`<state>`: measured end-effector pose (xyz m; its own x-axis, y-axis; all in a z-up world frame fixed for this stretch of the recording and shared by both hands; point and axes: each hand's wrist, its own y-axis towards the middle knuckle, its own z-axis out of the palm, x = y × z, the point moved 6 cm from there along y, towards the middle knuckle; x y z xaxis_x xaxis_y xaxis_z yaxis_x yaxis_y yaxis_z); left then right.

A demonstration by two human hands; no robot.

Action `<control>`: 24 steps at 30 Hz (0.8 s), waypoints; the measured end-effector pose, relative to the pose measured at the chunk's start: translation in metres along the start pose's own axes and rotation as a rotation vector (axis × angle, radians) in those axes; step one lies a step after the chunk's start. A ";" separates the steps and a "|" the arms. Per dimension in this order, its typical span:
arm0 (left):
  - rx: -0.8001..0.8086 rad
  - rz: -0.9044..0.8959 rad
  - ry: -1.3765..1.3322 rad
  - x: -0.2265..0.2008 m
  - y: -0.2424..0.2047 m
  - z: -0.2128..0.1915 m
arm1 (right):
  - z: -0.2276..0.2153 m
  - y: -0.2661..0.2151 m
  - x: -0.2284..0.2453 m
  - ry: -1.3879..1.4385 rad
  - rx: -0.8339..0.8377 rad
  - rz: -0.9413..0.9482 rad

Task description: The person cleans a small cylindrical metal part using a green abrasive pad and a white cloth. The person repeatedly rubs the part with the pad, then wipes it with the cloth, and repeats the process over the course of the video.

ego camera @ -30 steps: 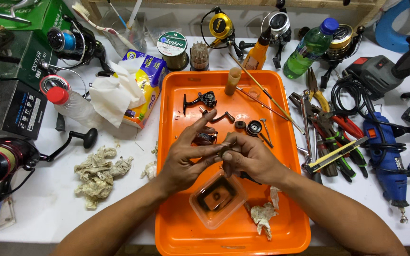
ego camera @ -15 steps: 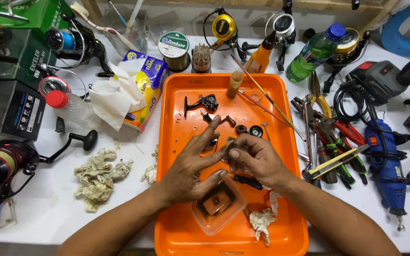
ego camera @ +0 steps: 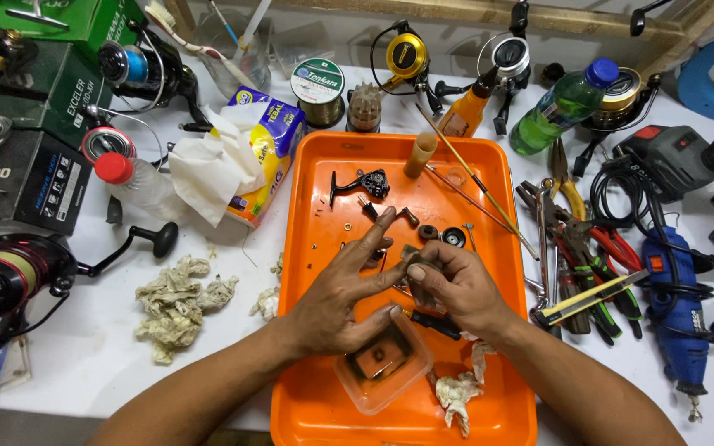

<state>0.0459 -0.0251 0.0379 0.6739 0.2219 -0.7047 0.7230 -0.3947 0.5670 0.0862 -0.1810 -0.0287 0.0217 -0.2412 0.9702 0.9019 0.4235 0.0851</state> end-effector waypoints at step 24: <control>-0.158 -0.046 0.127 0.020 -0.011 -0.004 | 0.009 -0.003 0.003 -0.155 -0.012 0.049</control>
<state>0.0519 -0.0123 0.0194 0.6465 0.3506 -0.6775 0.7613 -0.2392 0.6027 0.0795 -0.1752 -0.0244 -0.0006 -0.0824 0.9966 0.9064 0.4210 0.0353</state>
